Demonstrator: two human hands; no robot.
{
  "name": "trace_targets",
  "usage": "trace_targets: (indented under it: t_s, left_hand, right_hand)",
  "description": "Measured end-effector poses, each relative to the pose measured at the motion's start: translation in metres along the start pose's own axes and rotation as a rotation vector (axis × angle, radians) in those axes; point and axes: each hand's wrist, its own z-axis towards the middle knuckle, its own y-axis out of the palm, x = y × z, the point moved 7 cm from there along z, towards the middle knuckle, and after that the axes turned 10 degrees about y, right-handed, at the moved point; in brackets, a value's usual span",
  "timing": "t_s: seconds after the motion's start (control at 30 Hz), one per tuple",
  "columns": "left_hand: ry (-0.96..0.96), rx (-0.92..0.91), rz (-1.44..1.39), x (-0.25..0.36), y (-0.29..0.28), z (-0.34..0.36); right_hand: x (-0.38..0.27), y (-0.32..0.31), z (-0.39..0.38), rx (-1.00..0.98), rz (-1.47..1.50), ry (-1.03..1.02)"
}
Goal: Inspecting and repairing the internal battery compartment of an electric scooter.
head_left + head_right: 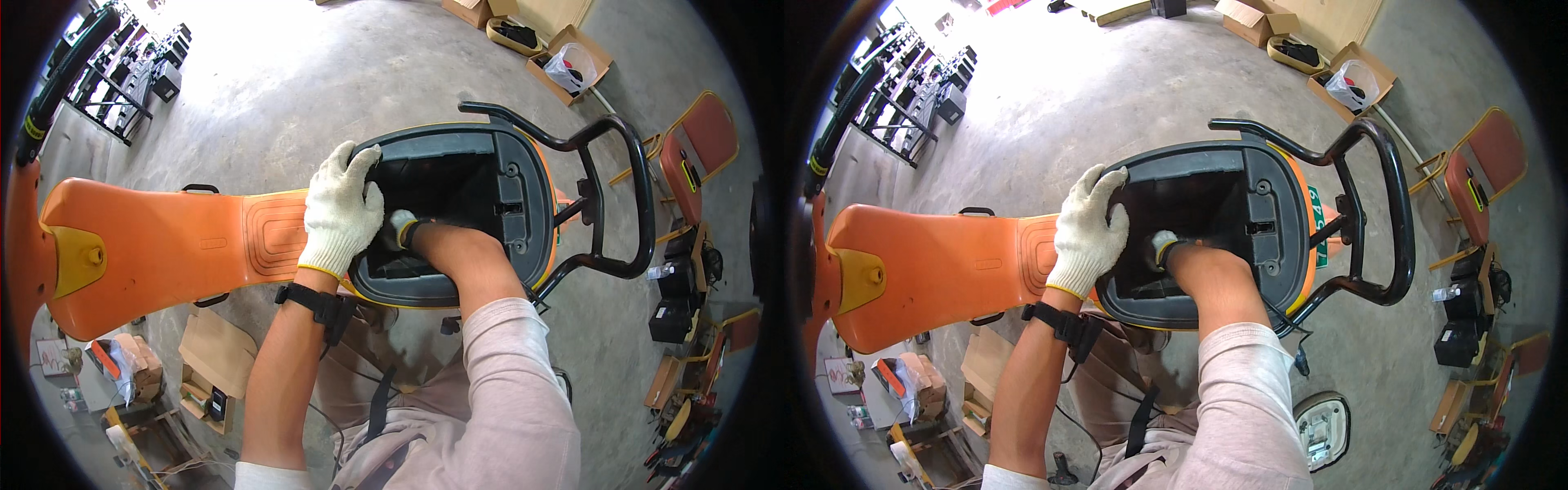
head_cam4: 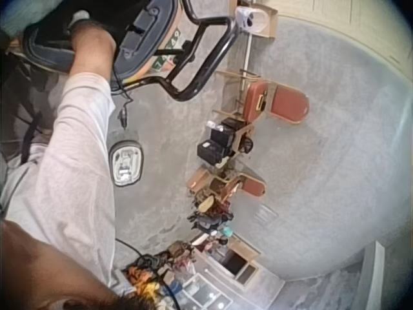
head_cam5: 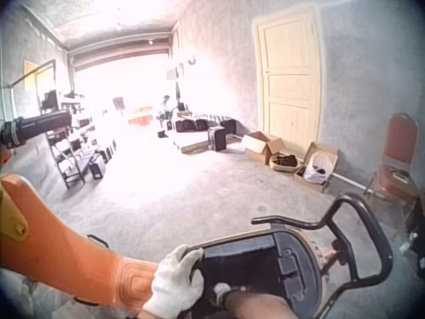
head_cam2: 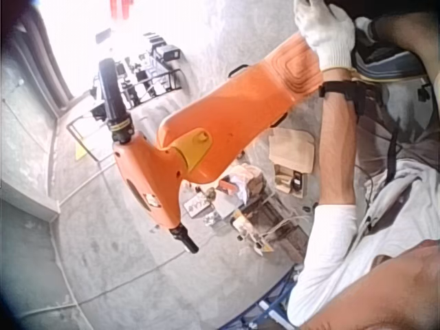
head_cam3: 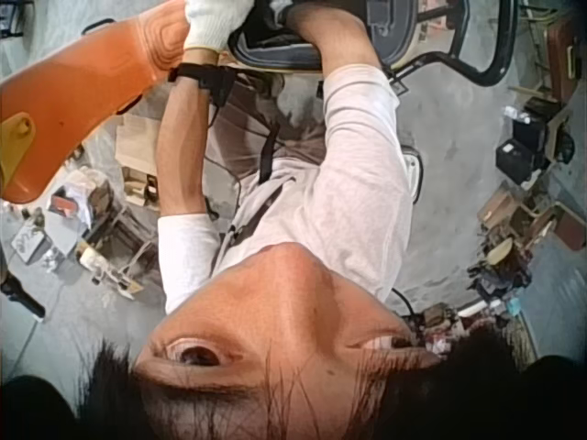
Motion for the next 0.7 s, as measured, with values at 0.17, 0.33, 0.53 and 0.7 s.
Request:
trace_targets:
  t_s: [0.17, 0.33, 0.53, 0.7]
  left_hand:
    - [0.005, -0.001, -0.013, 0.0, 0.0, 0.0]
    - [0.009, 0.014, -0.008, -0.001, 0.0, 0.0]
    - [0.012, 0.032, -0.01, 0.0, -0.002, -0.001]
    - [0.007, 0.034, -0.021, -0.001, -0.001, 0.0]
  right_hand:
    - [-0.012, -0.016, -0.007, 0.101, 0.061, -0.128]
    - [-0.029, -0.025, -0.011, 0.222, -0.058, -0.306]
    - [-0.031, -0.061, -0.035, 0.169, 0.009, -0.358]
    - [-0.032, -0.078, -0.044, 0.072, -0.013, -0.287]
